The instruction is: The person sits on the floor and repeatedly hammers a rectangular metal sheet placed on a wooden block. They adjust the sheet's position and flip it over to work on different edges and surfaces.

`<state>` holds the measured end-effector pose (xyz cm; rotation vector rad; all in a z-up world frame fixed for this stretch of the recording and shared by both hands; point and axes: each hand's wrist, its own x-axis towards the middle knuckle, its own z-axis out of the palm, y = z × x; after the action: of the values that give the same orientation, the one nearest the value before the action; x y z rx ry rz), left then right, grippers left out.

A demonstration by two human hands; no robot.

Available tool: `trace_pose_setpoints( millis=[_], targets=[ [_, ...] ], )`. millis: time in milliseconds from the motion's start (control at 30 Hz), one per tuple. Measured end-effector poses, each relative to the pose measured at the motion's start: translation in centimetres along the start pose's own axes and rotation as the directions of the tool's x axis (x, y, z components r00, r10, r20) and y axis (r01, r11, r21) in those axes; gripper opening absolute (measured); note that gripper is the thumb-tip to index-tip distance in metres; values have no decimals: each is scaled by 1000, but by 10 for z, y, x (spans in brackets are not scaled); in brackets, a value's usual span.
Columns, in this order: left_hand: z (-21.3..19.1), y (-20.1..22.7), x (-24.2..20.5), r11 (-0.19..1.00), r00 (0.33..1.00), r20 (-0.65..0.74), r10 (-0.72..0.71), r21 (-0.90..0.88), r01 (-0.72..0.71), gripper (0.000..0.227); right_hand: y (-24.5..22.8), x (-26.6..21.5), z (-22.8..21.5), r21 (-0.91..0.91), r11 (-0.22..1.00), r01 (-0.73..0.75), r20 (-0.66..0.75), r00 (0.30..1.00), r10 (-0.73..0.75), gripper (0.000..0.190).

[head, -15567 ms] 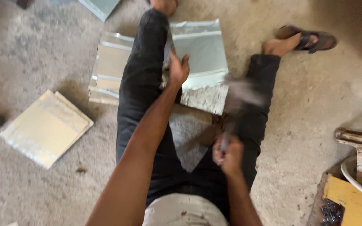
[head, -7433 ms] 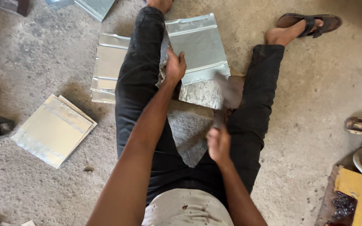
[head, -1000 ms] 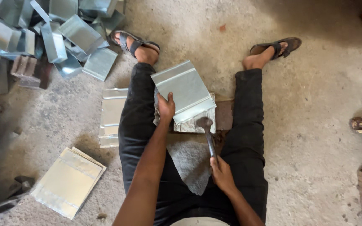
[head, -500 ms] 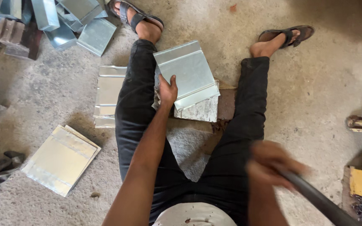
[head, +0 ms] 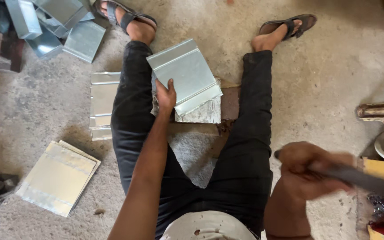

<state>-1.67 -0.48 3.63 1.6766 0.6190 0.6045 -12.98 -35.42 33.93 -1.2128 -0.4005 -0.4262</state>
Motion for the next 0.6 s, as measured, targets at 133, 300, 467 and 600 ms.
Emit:
trace_pose_setpoints(
  millis=[133,300,467,600],
  targets=[
    [-1,5,1,999,999,6,-32,38,32,47,74,-18,-37,-121,892,436,-74,892,-446,58],
    [-3,5,2,1000,999,33,5,-7,-5,46,173,-111,-38,-731,667,-143,270,837,476,45],
    [-4,-1,11,998,999,50,3,60,-6,42,91,-46,-18,-319,591,-741,159,573,804,41],
    [-5,-6,3,998,999,41,28,46,-30,40,7,5,-10,-74,951,-301,146,940,309,56]
  ],
)
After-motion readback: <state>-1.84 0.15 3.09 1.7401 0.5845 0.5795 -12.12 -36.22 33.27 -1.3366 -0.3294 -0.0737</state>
